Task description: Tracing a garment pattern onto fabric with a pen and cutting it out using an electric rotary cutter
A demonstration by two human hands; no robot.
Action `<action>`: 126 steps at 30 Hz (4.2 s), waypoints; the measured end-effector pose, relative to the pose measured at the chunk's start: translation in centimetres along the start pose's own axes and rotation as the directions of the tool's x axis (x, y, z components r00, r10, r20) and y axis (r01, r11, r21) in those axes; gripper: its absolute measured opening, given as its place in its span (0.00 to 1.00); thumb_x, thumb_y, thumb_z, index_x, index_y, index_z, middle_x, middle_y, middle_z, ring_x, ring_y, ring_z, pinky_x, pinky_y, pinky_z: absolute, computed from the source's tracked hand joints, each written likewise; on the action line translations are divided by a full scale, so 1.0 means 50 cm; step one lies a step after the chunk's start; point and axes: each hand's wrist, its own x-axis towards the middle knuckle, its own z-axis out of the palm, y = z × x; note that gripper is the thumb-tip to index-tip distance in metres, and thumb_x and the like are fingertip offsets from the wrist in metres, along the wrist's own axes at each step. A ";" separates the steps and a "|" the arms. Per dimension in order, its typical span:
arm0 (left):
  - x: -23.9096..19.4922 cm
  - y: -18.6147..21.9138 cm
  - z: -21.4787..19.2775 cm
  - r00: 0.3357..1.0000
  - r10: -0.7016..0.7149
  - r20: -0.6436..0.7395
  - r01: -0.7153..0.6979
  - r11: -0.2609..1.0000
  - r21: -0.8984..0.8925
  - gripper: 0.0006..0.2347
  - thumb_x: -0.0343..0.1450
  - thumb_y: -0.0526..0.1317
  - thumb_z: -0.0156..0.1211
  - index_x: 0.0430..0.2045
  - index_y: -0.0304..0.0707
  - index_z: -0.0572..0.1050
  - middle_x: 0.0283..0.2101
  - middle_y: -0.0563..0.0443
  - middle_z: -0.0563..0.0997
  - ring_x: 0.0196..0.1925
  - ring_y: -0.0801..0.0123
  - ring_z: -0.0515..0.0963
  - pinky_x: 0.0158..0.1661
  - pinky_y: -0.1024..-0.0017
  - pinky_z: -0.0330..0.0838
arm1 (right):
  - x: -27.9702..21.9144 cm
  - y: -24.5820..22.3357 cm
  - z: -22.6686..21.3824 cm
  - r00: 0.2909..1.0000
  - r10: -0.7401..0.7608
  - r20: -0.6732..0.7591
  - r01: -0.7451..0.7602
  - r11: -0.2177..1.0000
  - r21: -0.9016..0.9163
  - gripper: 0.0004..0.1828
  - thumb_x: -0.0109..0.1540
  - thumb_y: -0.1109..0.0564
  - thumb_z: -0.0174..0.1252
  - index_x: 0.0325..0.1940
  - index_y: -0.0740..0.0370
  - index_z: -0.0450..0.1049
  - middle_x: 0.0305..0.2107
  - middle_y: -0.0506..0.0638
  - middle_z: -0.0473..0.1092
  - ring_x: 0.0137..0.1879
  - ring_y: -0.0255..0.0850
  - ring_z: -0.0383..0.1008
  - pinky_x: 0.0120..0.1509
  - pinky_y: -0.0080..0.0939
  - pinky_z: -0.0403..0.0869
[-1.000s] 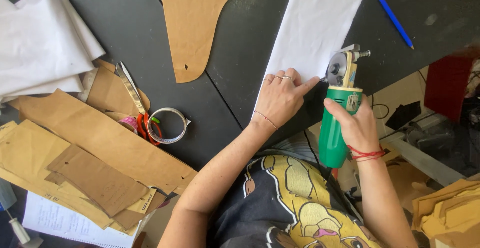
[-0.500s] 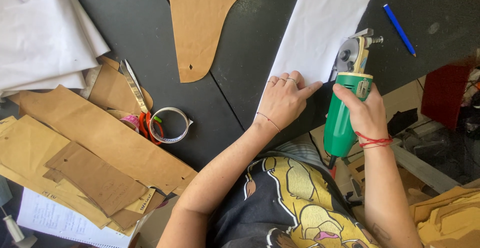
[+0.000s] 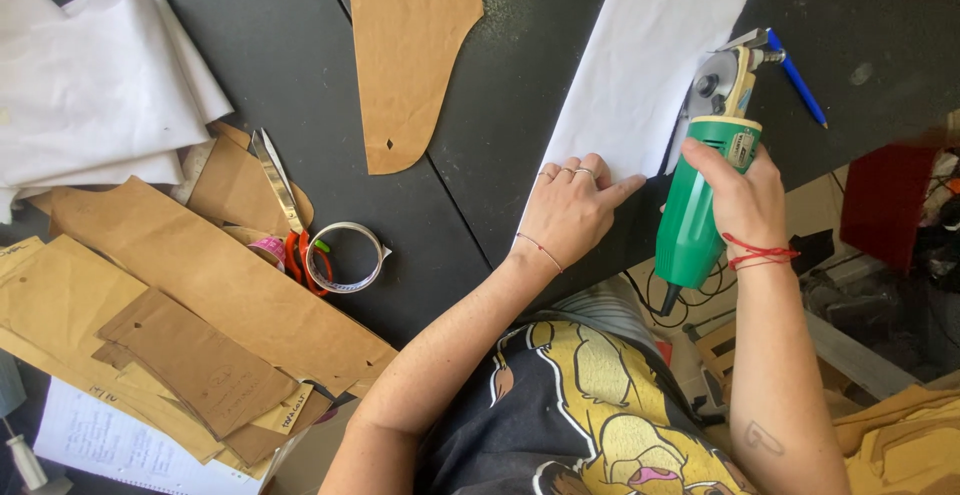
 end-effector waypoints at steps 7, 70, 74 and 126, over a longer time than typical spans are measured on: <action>0.011 0.000 -0.024 0.959 0.022 0.282 -0.029 0.999 0.019 0.16 0.63 0.34 0.45 0.41 0.59 0.68 0.28 0.50 0.66 0.24 0.62 0.67 0.26 0.66 0.59 | 0.020 -0.029 -0.006 0.992 0.127 0.015 -0.127 0.991 0.044 0.23 0.49 0.39 0.51 0.41 0.53 0.69 0.32 0.46 0.68 0.38 0.39 0.67 0.42 0.37 0.64; 0.232 -0.066 0.061 0.992 0.106 0.070 -0.112 0.990 0.087 0.10 0.64 0.40 0.58 0.37 0.51 0.68 0.53 0.50 0.63 0.60 0.59 0.57 0.57 0.43 0.46 | 0.146 -0.074 -0.050 0.990 0.072 0.124 -0.061 0.994 -0.089 0.21 0.49 0.40 0.51 0.36 0.55 0.68 0.29 0.50 0.67 0.36 0.43 0.66 0.40 0.41 0.63; 0.233 -0.064 0.058 0.993 0.103 0.054 -0.106 0.992 0.071 0.09 0.64 0.40 0.58 0.36 0.50 0.69 0.52 0.50 0.64 0.60 0.58 0.57 0.57 0.43 0.46 | 0.142 -0.085 -0.041 0.992 0.080 0.098 -0.081 0.997 0.002 0.20 0.49 0.40 0.50 0.36 0.55 0.68 0.28 0.48 0.67 0.35 0.41 0.66 0.40 0.38 0.63; 0.265 0.035 0.064 0.998 -0.063 0.009 0.062 0.991 0.115 0.04 0.65 0.39 0.51 0.31 0.51 0.70 0.49 0.50 0.67 0.57 0.60 0.62 0.54 0.36 0.43 | 0.242 0.070 -0.279 0.948 -0.315 -0.049 0.316 0.949 0.004 0.24 0.47 0.54 0.61 0.43 0.61 0.64 0.35 0.51 0.67 0.39 0.39 0.65 0.44 0.36 0.61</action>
